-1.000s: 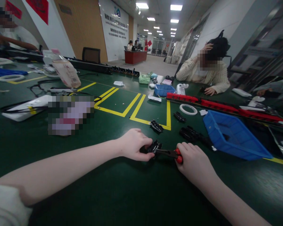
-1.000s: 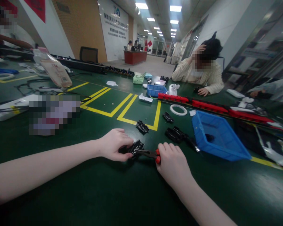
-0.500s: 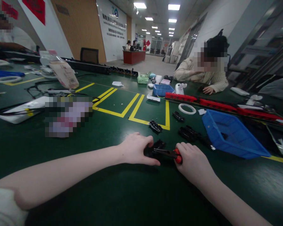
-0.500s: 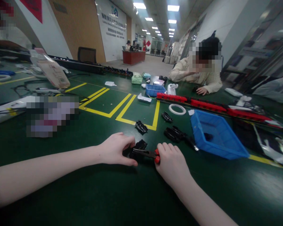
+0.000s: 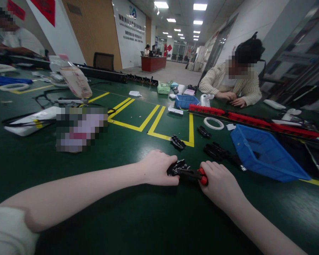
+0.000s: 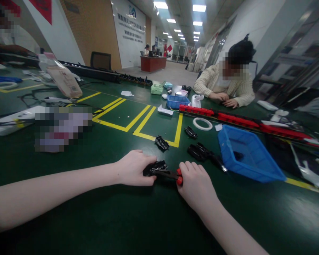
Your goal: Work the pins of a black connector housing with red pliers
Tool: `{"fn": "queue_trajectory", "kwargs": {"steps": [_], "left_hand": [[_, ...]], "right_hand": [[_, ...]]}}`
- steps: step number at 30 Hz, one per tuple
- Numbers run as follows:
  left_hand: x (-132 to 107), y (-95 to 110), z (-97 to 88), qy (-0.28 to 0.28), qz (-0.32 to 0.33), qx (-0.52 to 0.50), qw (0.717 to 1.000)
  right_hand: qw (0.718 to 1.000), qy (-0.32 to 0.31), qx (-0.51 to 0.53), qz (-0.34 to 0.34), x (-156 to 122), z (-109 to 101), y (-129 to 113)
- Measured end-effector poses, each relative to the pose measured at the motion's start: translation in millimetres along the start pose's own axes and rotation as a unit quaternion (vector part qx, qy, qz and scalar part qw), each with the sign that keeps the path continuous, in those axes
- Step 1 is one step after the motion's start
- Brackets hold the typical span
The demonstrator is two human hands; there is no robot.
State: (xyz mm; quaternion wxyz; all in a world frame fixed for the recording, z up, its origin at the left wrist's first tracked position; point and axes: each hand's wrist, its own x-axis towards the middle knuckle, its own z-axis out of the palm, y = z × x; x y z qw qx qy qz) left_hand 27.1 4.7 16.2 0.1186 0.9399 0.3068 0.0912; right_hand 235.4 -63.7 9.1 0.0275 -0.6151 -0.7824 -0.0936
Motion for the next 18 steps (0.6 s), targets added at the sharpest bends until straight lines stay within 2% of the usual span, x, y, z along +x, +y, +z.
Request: {"fn": "queue_trajectory", "kwargs": {"steps": [9, 13, 18], "left_hand": [[0.0, -2.7, 4.2, 0.016, 0.023, 0.024, 0.999], [1.7, -4.1, 4.5, 0.012, 0.029, 0.055, 0.998], [1.5, -5.2, 5.0, 0.008, 0.035, 0.046, 0.998]], "right_hand": [[1.000, 0.008, -0.005, -0.004, -0.4, 2.2, 0.4], [1.000, 0.013, -0.007, -0.009, -0.7, 3.7, 1.1], [1.000, 0.013, -0.004, -0.009, -0.9, 2.7, 0.7]]}}
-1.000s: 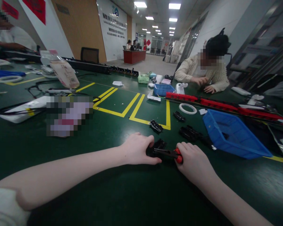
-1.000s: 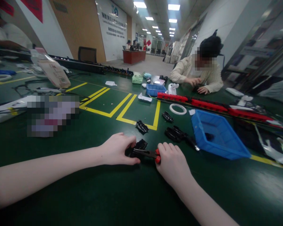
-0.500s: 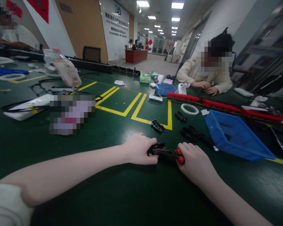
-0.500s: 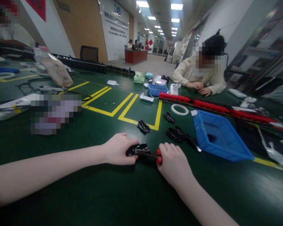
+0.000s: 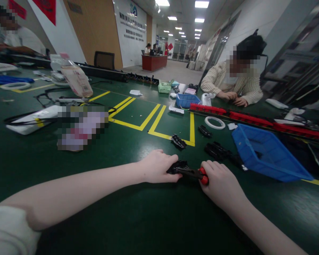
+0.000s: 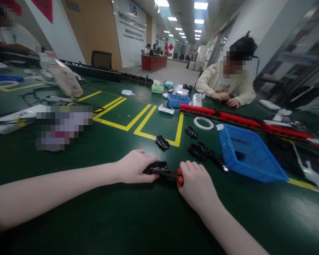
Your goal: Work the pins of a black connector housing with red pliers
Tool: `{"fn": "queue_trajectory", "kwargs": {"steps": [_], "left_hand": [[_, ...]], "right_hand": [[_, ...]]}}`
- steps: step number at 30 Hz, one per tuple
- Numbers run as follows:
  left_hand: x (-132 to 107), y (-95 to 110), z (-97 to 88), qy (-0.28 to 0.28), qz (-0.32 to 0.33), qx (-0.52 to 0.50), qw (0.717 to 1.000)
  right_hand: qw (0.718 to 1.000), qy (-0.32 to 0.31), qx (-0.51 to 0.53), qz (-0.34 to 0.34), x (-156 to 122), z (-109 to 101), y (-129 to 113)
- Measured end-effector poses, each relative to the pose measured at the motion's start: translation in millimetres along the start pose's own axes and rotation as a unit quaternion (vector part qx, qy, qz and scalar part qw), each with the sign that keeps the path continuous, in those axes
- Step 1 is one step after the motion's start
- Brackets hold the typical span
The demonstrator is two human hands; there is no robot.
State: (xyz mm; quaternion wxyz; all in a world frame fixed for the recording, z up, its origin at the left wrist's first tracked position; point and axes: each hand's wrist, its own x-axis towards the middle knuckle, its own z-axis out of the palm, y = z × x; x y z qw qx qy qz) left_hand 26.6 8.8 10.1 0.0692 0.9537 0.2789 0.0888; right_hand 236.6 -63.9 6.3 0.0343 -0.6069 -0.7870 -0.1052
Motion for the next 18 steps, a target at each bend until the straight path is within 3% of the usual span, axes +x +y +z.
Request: {"fn": "queue_trajectory", "kwargs": {"steps": [18], "left_hand": [[0.5, 4.4, 0.1, -0.008, 0.012, 0.021, 1.000]], "right_hand": [[0.999, 0.032, -0.011, -0.015, -2.0, 2.5, 0.5]]}}
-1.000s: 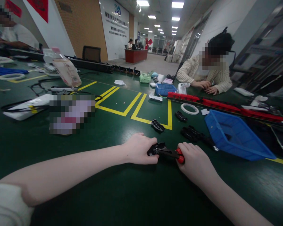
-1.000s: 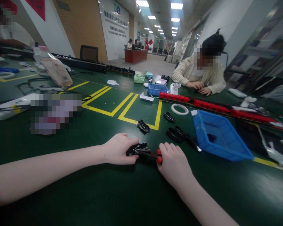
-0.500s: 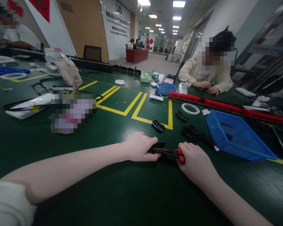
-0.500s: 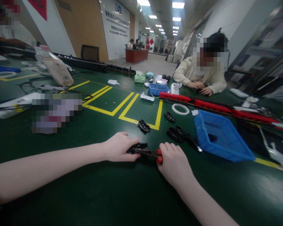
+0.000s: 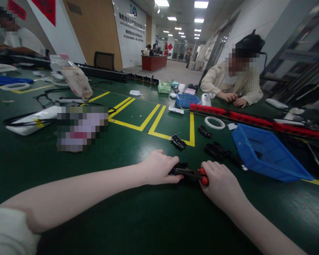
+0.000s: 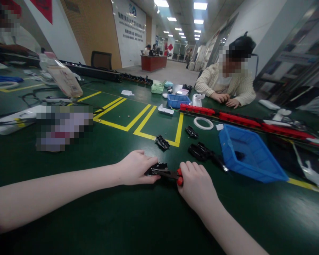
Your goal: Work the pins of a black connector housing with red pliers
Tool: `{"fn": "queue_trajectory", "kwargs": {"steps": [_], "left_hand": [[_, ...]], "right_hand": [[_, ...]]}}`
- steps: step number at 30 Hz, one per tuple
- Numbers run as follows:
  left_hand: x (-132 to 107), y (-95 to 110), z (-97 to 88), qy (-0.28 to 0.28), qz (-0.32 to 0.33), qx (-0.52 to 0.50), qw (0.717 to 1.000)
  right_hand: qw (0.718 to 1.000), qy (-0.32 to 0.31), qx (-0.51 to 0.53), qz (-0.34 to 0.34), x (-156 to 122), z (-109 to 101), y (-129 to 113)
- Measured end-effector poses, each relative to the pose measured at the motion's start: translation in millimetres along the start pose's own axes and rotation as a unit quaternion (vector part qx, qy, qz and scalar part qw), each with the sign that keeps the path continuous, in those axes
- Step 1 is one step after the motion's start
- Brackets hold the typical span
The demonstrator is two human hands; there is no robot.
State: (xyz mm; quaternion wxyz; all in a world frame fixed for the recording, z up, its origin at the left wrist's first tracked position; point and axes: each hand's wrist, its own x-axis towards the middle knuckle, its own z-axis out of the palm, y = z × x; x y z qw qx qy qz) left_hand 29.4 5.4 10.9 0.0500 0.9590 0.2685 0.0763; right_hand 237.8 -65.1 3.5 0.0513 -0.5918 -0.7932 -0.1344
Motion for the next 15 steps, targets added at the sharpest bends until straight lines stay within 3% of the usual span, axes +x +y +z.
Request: {"fn": "queue_trajectory", "kwargs": {"steps": [8, 15], "left_hand": [[0, -4, -0.9, -0.018, 0.001, -0.011, 1.000], [-2, -8, -0.6, 0.004, 0.040, -0.041, 0.998]], "right_hand": [[1.000, 0.006, 0.015, 0.016, -1, 0, 1], [0.989, 0.085, 0.119, -0.012, -1, 7, 13]]}}
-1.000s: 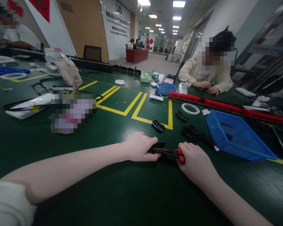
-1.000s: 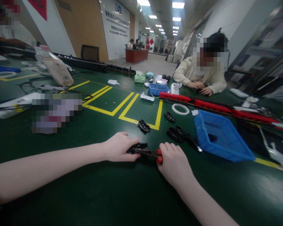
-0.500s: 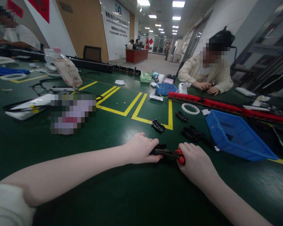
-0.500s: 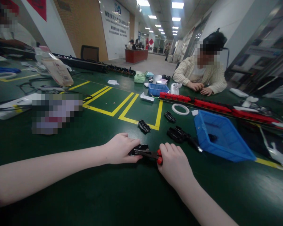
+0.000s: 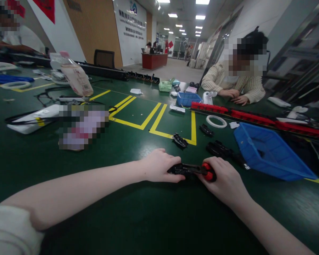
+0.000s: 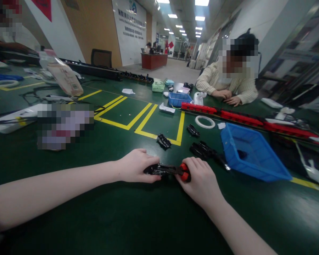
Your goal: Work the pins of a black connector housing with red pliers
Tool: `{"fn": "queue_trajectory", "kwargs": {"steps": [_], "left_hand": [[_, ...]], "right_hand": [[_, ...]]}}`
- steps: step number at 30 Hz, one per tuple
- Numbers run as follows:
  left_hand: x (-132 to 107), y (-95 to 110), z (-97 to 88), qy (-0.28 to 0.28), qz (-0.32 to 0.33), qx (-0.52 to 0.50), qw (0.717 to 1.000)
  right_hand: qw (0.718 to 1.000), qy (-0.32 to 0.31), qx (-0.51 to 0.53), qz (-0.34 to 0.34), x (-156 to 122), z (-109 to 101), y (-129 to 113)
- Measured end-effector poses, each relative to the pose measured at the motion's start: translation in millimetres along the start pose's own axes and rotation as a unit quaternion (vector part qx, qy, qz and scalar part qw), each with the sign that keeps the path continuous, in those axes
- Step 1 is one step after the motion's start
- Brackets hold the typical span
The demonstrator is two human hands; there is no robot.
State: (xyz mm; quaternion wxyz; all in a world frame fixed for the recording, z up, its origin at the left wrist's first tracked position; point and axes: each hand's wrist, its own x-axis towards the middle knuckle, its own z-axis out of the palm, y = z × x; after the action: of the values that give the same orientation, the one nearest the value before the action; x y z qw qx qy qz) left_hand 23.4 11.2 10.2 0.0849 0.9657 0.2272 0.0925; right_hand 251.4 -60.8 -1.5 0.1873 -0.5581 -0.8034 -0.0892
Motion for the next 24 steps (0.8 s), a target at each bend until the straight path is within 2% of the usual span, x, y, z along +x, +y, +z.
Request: {"fn": "queue_trajectory", "kwargs": {"steps": [5, 9, 15, 24], "left_hand": [[-1, 0, -2.0, -0.010, 0.042, -0.017, 0.999], [-1, -2, -1.8, -0.010, 0.069, -0.027, 0.997], [-2, -2, 0.6, -0.005, 0.113, -0.011, 0.994], [-2, -1, 2.3, 0.016, 0.128, 0.007, 0.992]], "right_hand": [[0.996, 0.012, 0.081, -0.022, 0, -1, 10], [0.996, 0.013, 0.080, -0.048, 0, -4, 12], [0.992, 0.021, 0.056, -0.113, 2, -6, 3], [0.991, 0.016, 0.044, -0.122, 3, -7, -3]]}}
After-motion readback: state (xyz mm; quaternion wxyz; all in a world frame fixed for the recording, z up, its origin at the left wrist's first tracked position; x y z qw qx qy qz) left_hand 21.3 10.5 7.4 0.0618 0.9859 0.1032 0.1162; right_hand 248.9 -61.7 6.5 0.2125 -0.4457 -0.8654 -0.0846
